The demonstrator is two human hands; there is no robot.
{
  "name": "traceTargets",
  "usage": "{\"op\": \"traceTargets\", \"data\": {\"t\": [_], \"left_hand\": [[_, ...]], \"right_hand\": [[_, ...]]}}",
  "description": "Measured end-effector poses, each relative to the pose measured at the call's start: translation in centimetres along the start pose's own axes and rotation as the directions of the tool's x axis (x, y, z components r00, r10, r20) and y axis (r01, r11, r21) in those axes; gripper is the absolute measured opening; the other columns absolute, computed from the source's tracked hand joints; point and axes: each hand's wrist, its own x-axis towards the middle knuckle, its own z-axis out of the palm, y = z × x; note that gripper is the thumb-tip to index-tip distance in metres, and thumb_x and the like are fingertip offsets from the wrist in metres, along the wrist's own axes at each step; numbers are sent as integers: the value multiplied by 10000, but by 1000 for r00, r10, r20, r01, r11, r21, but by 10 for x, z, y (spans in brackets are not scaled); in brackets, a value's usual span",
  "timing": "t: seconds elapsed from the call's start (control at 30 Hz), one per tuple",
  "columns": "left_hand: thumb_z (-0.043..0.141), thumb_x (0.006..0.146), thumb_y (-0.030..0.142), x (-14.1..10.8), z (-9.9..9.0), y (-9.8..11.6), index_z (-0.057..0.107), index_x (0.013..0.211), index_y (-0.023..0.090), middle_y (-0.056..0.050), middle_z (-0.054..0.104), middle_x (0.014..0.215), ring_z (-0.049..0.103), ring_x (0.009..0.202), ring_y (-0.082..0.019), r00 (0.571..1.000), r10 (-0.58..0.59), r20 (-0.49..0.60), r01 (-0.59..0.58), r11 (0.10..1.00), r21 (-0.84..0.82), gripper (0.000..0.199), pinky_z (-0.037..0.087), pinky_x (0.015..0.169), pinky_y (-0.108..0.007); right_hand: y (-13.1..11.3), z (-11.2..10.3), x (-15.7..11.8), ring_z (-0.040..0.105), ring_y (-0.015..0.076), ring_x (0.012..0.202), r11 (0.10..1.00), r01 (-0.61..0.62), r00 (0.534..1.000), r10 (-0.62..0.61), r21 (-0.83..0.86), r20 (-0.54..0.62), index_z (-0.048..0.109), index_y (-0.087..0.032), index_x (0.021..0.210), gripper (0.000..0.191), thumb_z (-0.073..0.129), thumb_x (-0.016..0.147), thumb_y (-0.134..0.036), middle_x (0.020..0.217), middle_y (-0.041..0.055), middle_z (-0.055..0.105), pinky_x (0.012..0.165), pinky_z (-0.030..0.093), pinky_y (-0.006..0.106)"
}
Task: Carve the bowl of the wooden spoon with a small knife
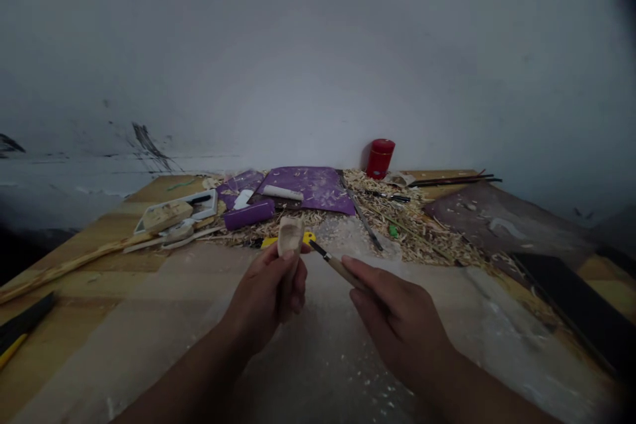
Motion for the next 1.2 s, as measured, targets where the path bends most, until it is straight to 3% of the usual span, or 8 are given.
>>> {"op": "traceTargets", "data": {"t": [0.3, 0.53, 0.87, 1.2], "left_hand": [[421, 804, 402, -3, 3, 2, 491, 648, 153, 48, 429, 402, 364, 297, -67, 997, -65, -45, 61, 993, -97, 303, 302, 336, -203], [429, 812, 333, -5, 7, 3, 496, 757, 165, 52, 453, 427, 341, 290, -62, 999, -46, -12, 44, 989, -141, 189, 309, 323, -198], [379, 825, 283, -12, 7, 6, 496, 701, 166, 56, 404, 426, 293, 295, -51, 993, -92, 73, 107, 965, -241, 207, 288, 321, -188], [361, 821, 273, -10, 9, 6, 498, 689, 153, 57, 393, 388, 286, 279, -67, 987, -142, 70, 156, 949, -274, 224, 273, 318, -205]], "right_hand": [[1, 2, 0, 614, 144, 883, 1000, 19, 999, -19, 9, -40, 487, -207, 1173, 347, 482, 828, -171, 1059, 50, 638, 733, 486, 249], [-5, 0, 0, 625, 143, 843, 999, 50, 998, -50, 11, -27, 478, -217, 1176, 357, 469, 825, -150, 1030, 42, 650, 693, 496, 243], [-4, 0, -2, 614, 150, 871, 998, 62, 998, -62, 9, 3, 451, -213, 1196, 365, 464, 836, -153, 1051, 61, 632, 713, 486, 255], [-5, 1, -3, 610, 163, 883, 997, 79, 996, -79, -3, 29, 441, -203, 1202, 365, 453, 841, -152, 1039, 65, 632, 728, 494, 284]]}}
